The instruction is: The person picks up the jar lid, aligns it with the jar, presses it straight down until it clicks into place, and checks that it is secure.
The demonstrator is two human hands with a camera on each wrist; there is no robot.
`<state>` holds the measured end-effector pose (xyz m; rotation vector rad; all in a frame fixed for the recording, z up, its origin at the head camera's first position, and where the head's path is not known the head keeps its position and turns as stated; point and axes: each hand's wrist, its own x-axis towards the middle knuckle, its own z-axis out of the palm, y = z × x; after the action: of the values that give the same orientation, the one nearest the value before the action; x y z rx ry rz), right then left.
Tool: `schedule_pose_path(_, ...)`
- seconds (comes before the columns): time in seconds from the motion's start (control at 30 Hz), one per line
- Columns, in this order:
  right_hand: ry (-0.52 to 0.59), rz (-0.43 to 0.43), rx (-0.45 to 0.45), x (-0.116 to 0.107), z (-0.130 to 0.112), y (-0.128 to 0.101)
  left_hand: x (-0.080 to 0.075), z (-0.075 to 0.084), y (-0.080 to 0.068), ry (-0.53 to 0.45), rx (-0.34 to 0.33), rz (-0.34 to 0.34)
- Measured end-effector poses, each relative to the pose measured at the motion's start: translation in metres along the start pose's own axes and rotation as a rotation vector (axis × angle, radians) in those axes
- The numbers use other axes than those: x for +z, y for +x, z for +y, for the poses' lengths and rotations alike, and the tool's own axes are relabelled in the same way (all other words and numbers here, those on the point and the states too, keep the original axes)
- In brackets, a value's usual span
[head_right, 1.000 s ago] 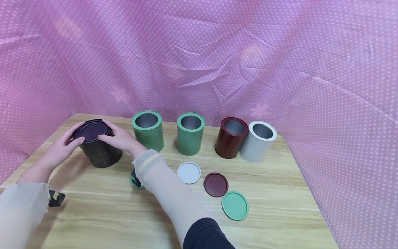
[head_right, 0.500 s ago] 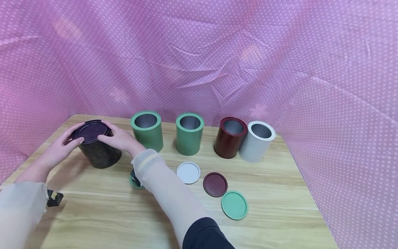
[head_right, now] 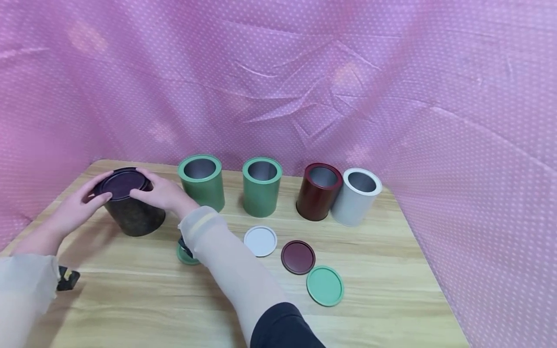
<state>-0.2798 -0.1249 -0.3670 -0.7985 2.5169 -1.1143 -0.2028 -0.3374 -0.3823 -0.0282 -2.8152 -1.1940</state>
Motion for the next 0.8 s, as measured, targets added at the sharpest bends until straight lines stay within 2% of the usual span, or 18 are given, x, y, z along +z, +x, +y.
schedule_pose_path(0.23, -0.137, 0.028, -0.016, 0.002, -0.004, -0.003, 0.000, 0.003, -0.007, 0.093, 0.026, 0.025)
schedule_pose_path(0.37, -0.195, 0.045, -0.036, 0.005, -0.005, -0.006, 0.002, 0.004, -0.012, 0.100, 0.038, 0.036)
schedule_pose_path(0.57, -0.144, 0.028, -0.038, 0.010, -0.004, -0.014, 0.004, 0.003, -0.022, 0.101, 0.033, 0.038)
schedule_pose_path(0.8, -0.102, 0.020, -0.025, 0.006, -0.007, -0.022, 0.005, 0.007, -0.026, 0.096, 0.052, 0.055)
